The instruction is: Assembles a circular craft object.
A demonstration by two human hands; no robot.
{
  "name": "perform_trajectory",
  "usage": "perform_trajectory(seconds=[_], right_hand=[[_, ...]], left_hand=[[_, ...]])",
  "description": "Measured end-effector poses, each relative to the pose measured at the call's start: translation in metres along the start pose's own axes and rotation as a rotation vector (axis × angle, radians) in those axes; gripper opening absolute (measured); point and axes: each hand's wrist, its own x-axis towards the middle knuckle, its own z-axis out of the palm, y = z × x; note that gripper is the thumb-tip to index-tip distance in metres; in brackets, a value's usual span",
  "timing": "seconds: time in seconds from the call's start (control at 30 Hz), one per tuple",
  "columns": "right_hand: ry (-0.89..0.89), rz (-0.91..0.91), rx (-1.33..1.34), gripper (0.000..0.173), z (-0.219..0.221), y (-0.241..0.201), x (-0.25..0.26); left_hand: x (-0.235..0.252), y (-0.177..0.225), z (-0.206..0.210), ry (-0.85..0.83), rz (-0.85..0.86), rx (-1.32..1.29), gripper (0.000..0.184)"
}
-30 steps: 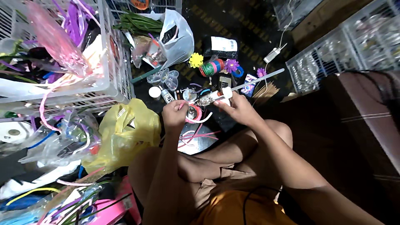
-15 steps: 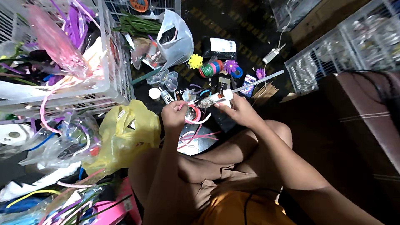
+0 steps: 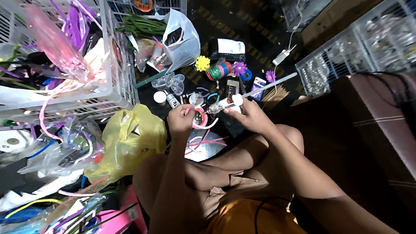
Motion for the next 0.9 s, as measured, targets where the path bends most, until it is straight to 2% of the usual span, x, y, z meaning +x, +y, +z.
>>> perform_trajectory(seconds=[0.37,0.9], right_hand=[[-0.026,0.023,-0.029,0.047,-0.0026,-0.0064,-0.0005],[-0.016,0.015,-0.018,0.044,-0.0004,-0.006,-0.0006]], left_hand=[[-0.0003,0.0003,-0.0012,-0.01,-0.001,0.001,0.017],[-0.0059,0.0009,-0.0039,-0.016,0.038,0.014,0.016]])
